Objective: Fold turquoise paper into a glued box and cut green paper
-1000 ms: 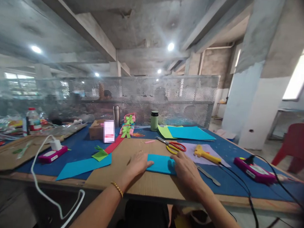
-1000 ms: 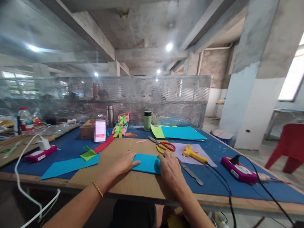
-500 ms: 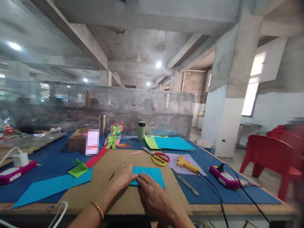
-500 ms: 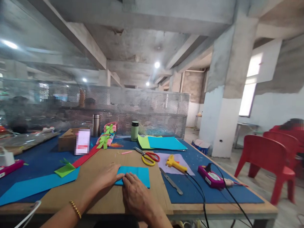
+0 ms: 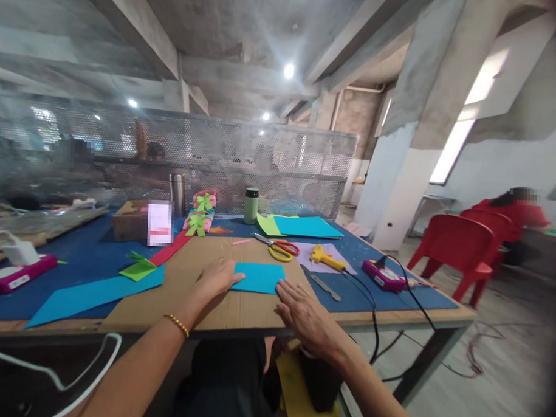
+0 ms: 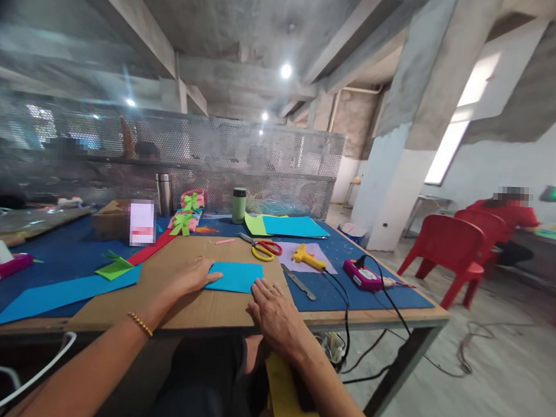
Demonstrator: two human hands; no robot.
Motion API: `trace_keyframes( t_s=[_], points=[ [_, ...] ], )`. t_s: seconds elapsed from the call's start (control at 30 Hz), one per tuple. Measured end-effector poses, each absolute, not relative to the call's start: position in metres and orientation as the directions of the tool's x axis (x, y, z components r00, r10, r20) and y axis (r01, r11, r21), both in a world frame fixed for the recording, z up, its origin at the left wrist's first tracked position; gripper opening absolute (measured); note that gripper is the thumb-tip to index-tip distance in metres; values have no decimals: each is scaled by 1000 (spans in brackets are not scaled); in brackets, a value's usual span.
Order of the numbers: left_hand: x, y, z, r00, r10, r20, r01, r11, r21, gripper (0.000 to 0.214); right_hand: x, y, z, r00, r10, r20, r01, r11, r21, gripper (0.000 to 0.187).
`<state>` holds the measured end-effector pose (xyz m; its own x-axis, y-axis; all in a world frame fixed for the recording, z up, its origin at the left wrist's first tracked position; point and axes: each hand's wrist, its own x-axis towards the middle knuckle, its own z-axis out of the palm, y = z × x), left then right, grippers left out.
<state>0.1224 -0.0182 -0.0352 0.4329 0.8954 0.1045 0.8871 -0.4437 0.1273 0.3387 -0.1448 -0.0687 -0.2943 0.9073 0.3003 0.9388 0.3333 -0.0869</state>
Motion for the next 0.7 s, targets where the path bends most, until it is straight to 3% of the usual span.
trace_keyframes(
  t_s=[0.1,0.27,0.4,0.53,0.7],
  points=[
    [122,-17,-37,418,904,90,894,-427,138,41,347,-154,-67,-278,895,349,948,314,-50,40],
    [122,-15,-38,423,900,101,893,-433,123,43,347,-150,-59,-163,909,384,986,140,86,38],
    [122,-16,-37,404,911,85,905,-412,110,43,328,-127,-58,-265,849,458,964,248,99,46],
    [121,-16,-35,408,908,99,906,-416,82,44,309,-114,-63,-370,874,315,922,386,11,55],
    [123,-19,-33,422,901,99,901,-429,64,48,305,-118,-61,-351,916,193,929,367,-54,64]
  ],
)
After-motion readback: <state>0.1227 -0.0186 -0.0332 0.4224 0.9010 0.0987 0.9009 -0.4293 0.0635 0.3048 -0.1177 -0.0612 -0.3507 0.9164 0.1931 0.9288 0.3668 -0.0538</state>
